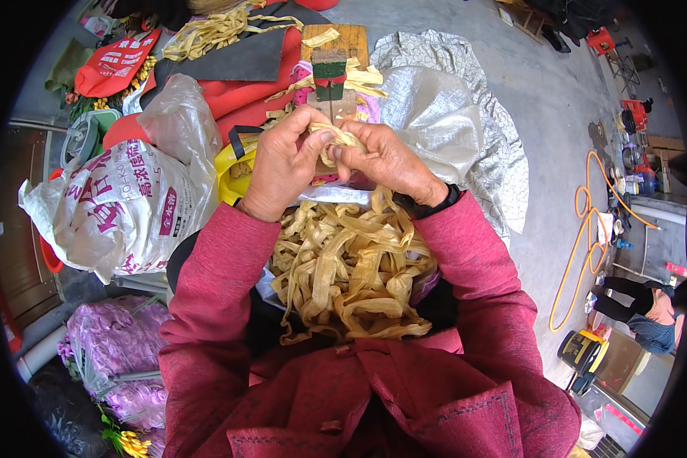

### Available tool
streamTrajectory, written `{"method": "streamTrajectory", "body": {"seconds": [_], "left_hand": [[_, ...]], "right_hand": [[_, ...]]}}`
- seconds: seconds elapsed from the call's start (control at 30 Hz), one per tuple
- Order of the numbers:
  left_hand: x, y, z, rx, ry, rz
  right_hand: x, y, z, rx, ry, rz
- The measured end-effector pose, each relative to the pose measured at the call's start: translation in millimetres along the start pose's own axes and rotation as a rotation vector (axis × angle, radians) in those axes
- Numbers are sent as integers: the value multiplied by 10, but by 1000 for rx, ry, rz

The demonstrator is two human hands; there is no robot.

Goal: The person sits on the floor and repeatedly picks up long dried noodle strands from a large sack, separates them by hand, and places them into a smaller bag on their lap. The person occasionally lifts and stretches the noodles to untangle them before adding them to the bag.

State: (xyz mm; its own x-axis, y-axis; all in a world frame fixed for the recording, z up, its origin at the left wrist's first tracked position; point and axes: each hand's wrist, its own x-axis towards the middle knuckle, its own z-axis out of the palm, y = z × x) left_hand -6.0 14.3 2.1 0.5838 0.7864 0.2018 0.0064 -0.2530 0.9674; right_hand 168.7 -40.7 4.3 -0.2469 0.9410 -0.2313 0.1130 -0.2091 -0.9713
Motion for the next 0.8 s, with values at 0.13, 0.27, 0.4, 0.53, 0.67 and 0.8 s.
{"method": "streamTrajectory", "body": {"seconds": [0.13,0.27,0.4,0.53,0.67,0.8], "left_hand": [[7,-37,2,-309,2,-180],[-1,9,-53,-476,-15,-368],[-20,-12,-35,-396,8,-412],[-6,-74,-53,-297,-35,-377],[-9,-60,-39,-413,-16,-436],[-6,12,-6,-532,-16,-527]], "right_hand": [[53,11,55,-43,253,-332],[60,-7,15,-454,329,-594],[28,-33,-45,-512,288,-535],[3,-27,-27,-481,258,-443],[23,13,66,-186,266,-412],[44,28,95,-173,253,-436]]}}
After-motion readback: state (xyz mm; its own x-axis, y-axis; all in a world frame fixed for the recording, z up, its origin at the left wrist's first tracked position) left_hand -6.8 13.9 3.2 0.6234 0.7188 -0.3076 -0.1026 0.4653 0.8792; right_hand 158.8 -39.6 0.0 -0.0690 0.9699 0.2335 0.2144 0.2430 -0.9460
